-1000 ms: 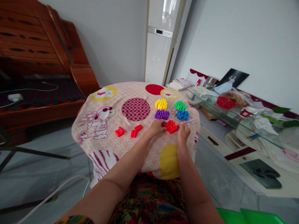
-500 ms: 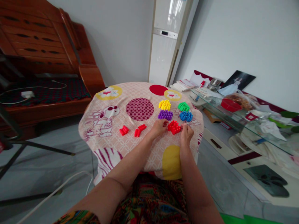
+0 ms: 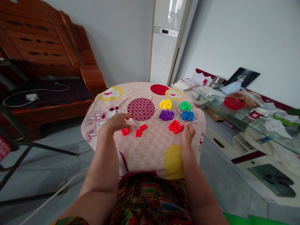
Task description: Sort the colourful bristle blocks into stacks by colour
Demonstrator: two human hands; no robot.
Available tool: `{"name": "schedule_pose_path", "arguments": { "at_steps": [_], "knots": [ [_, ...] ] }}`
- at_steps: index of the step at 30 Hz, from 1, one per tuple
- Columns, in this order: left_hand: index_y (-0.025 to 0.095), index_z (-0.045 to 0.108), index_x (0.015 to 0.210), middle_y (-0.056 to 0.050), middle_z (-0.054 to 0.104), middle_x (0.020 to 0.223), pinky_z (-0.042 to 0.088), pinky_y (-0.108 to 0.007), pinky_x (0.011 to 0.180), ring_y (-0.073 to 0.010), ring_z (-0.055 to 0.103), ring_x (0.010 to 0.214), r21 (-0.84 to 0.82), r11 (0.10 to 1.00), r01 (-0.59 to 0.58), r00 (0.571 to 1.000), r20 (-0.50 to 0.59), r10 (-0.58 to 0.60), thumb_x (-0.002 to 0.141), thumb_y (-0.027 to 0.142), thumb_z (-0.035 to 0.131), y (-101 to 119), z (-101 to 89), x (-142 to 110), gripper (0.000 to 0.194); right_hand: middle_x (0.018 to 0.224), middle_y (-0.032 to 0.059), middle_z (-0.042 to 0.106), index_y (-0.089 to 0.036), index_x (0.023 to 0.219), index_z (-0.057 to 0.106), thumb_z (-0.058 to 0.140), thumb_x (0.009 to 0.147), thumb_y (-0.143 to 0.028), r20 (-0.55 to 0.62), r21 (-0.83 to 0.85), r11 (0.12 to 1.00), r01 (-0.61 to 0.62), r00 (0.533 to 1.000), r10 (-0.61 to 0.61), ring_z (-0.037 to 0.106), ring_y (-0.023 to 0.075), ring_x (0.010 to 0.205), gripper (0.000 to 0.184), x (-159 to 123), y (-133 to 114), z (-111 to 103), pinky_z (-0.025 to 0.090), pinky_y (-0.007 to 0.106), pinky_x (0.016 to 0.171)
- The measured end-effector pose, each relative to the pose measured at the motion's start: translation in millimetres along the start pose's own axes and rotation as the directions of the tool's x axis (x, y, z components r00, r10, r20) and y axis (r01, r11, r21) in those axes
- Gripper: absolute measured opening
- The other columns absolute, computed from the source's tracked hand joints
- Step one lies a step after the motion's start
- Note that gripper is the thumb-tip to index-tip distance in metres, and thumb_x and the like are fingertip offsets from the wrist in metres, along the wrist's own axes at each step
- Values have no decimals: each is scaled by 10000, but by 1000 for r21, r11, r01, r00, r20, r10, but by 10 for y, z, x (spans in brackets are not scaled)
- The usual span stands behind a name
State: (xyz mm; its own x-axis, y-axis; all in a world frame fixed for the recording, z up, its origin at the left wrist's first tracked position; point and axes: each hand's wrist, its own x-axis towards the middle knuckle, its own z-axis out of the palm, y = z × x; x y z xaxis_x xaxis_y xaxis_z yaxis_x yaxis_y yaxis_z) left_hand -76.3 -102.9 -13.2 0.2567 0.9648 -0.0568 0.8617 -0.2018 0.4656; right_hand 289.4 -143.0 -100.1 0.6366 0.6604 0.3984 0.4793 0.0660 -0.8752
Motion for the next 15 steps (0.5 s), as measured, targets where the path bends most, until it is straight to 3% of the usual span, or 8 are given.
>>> {"name": "schedule_pose_path", "arguments": {
  "at_steps": [4, 7, 11, 15],
  "knots": [
    [188, 747, 869, -42, 734, 808, 464, -287, 689, -217, 649, 773, -28, 1000, -8, 992, 128, 12, 618, 195, 717, -237, 38, -47, 253, 802, 122, 737, -148, 808, 724, 357, 881, -491, 9, -4, 1000, 17, 1000, -17, 650, 246, 798, 507, 5, 7, 2, 465, 361, 781],
    [200, 695, 672, -23, 683, 678, 442, -303, 652, -214, 622, 693, 4, 1000, -5, 997, 75, 5, 628, 226, 713, -175, 91, -29, 54, 800, 121, 739, -154, 803, 732, 360, 869, -505, 0, -5, 1000, 21, 1000, -21, 649, 247, 800, 515, 1, 8, 4, 466, 355, 766],
    [175, 700, 775, -48, 699, 755, 445, -302, 657, -203, 630, 703, 6, 999, -35, 993, -111, 35, 715, 210, 653, 220, 153, 55, 84, 805, 126, 741, -152, 801, 736, 360, 870, -496, -5, -13, 1000, 19, 1000, -20, 642, 243, 785, 514, -14, -16, -3, 465, 346, 753],
    [175, 746, 895, -53, 739, 871, 482, -285, 734, -194, 665, 803, -13, 980, -198, 975, -102, 196, 764, 214, 618, 836, 400, 238, 187, 815, 130, 741, -144, 810, 731, 364, 879, -486, 10, -7, 1000, 7, 1000, -6, 639, 242, 782, 506, -31, -39, -18, 469, 351, 759]
  ]
}}
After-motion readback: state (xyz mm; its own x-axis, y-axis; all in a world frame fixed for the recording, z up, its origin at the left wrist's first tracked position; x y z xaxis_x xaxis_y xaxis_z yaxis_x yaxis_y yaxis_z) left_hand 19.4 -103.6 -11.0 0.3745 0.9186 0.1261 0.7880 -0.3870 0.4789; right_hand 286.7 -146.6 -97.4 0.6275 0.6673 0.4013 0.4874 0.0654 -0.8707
